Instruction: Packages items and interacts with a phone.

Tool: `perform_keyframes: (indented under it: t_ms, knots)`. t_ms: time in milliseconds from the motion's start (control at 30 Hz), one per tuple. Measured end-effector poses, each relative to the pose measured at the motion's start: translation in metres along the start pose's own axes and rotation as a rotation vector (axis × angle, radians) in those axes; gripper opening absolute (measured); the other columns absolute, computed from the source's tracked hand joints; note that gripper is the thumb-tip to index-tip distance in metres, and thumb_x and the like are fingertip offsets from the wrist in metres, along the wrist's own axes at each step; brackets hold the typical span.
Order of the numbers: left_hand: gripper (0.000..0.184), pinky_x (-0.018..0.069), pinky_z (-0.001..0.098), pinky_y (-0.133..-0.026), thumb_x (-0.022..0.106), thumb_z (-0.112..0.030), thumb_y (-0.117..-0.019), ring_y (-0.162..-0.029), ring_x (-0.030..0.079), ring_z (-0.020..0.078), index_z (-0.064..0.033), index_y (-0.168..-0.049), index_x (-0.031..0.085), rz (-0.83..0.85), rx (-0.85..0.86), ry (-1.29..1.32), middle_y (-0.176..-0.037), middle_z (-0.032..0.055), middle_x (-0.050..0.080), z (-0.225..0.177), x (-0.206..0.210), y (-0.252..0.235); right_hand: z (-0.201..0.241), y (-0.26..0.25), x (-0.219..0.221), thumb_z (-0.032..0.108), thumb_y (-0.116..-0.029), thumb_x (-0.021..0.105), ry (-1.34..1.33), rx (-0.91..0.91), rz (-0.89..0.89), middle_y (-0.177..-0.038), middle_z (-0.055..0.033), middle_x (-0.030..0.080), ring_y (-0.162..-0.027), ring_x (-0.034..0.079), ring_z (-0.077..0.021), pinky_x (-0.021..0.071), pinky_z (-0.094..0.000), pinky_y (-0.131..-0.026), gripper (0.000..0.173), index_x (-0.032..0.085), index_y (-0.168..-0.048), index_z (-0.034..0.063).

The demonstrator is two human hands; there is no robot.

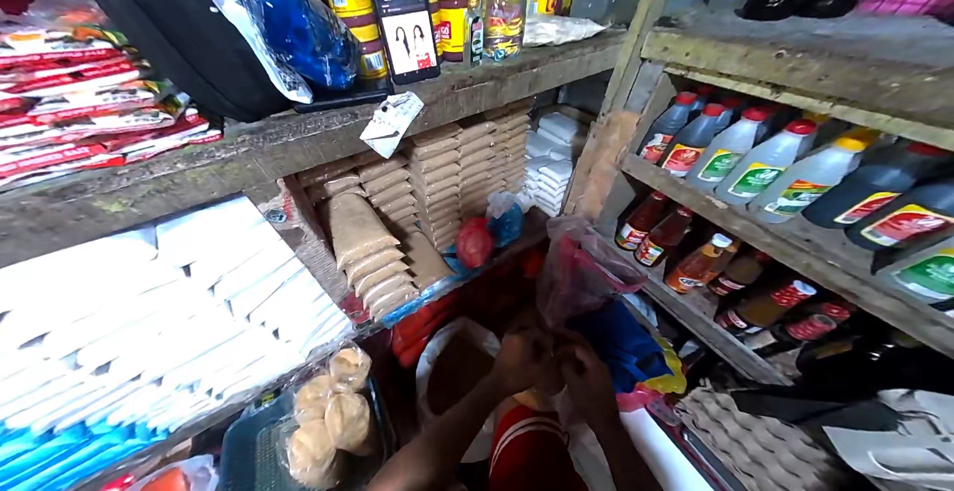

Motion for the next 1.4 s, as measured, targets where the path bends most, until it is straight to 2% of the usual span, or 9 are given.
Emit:
perform_keyframes:
  t_ms: [133, 333, 533, 933, 1067, 1100, 1167, 1233, 1400]
  knots:
    - [0.017, 0.0546, 0.0438, -0.096, 0.072, -0.021, -0.0905, -0.100, 0.067, 0.0209, -0.0073, -0.101, 0.073, -0.008, 0.046, -0.022, -0.100, 0.0072, 0.072, 0.000, -0.009, 0.003, 0.003, -0.007, 0.000, 0.017, -0.0954, 0.067, 0.161, -0.160, -0.004, -0.139, -0.0064, 0.066, -0.140, 0.052, -0.0247, 0.0423, -0.0452, -0.118, 0.019, 0.078, -0.109, 0.0113]
    - [0.018, 0.0572, 0.0415, -0.092, 0.074, -0.019, -0.0899, -0.096, 0.070, 0.0188, -0.0052, -0.101, 0.074, -0.009, -0.039, 0.067, -0.099, 0.0072, 0.074, -0.003, -0.026, 0.008, 0.012, -0.008, 0.006, 0.018, -0.0935, 0.061, 0.328, -0.372, 0.002, -0.131, -0.0070, 0.069, -0.130, 0.058, -0.0290, 0.0483, -0.0533, -0.108, 0.018, 0.078, -0.095, 0.0119]
    - [0.029, 0.0549, 0.0391, -0.100, 0.062, -0.016, -0.0999, -0.111, 0.067, 0.0191, -0.0018, -0.125, 0.066, 0.163, 0.024, 0.245, -0.122, 0.0138, 0.068, -0.001, -0.020, 0.014, 0.017, -0.006, 0.014, 0.023, -0.0947, 0.052, 0.506, -0.418, 0.022, -0.132, -0.0118, 0.065, -0.131, 0.055, -0.0338, 0.0454, -0.0580, -0.107, 0.027, 0.073, -0.102, 0.0091]
    - [0.019, 0.0557, 0.0364, -0.098, 0.066, -0.018, -0.0980, -0.107, 0.068, 0.0163, -0.0019, -0.104, 0.075, 0.091, 0.193, 0.192, -0.114, 0.0113, 0.072, 0.006, -0.012, 0.015, 0.030, -0.010, 0.002, 0.024, -0.0989, 0.048, 0.648, -0.590, 0.036, -0.119, -0.0072, 0.067, -0.122, 0.058, -0.0298, 0.0441, -0.0524, -0.108, 0.024, 0.070, -0.096, 0.0132]
    - [0.014, 0.0559, 0.0360, -0.097, 0.068, -0.014, -0.0963, -0.104, 0.069, 0.0152, -0.0030, -0.100, 0.076, 0.023, 0.201, 0.185, -0.108, 0.0088, 0.074, 0.002, -0.013, 0.015, 0.020, -0.005, -0.003, 0.024, -0.0994, 0.056, 0.322, -0.484, 0.038, -0.123, -0.0096, 0.066, -0.126, 0.057, -0.0279, 0.0468, -0.0509, -0.108, 0.022, 0.072, -0.103, 0.0105]
    - [0.014, 0.0564, 0.0357, -0.096, 0.068, -0.014, -0.0962, -0.103, 0.069, 0.0147, -0.0040, -0.102, 0.076, 0.004, 0.191, 0.188, -0.109, 0.0080, 0.074, 0.000, -0.014, 0.015, 0.013, -0.001, -0.003, 0.028, -0.0983, 0.061, 0.218, -0.406, 0.062, -0.129, -0.0117, 0.064, -0.128, 0.056, -0.0266, 0.0477, -0.0482, -0.109, 0.027, 0.071, -0.113, 0.0077]
    - [0.016, 0.0573, 0.0355, -0.096, 0.068, -0.014, -0.0963, -0.103, 0.069, 0.0141, -0.0065, -0.107, 0.077, -0.029, 0.146, 0.191, -0.110, 0.0067, 0.073, -0.004, -0.015, 0.015, -0.002, 0.013, 0.002, 0.046, -0.0895, 0.073, 0.149, -0.216, 0.147, -0.145, -0.0153, 0.056, -0.134, 0.054, -0.0242, 0.0485, -0.0445, -0.112, 0.069, 0.056, -0.141, 0.0036]
    - [0.017, 0.0573, 0.0356, -0.096, 0.068, -0.016, -0.0966, -0.103, 0.069, 0.0140, -0.0077, -0.108, 0.077, -0.041, 0.105, 0.193, -0.110, 0.0060, 0.074, -0.011, -0.014, 0.014, -0.014, 0.031, 0.014, 0.061, -0.0757, 0.081, 0.208, -0.087, 0.189, -0.150, -0.0168, 0.052, -0.139, 0.051, -0.0232, 0.0462, -0.0435, -0.115, 0.105, 0.040, -0.153, 0.0018]
    - [0.017, 0.0565, 0.0365, -0.096, 0.067, -0.016, -0.0965, -0.102, 0.069, 0.0148, -0.0049, -0.105, 0.076, -0.054, 0.146, 0.224, -0.105, 0.0067, 0.075, -0.032, -0.013, 0.012, -0.015, 0.043, 0.026, 0.051, -0.0721, 0.085, 0.193, -0.106, 0.048, -0.148, -0.0230, 0.051, -0.138, 0.051, -0.0269, 0.0449, -0.0432, -0.116, 0.110, 0.037, -0.152, -0.0065]
Point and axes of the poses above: each hand's wrist, its own y-axis away from the middle knuckle, its own x-axis out of the palm, z = x × y, the point moved 3 cm from there along -y, towards the middle knuckle
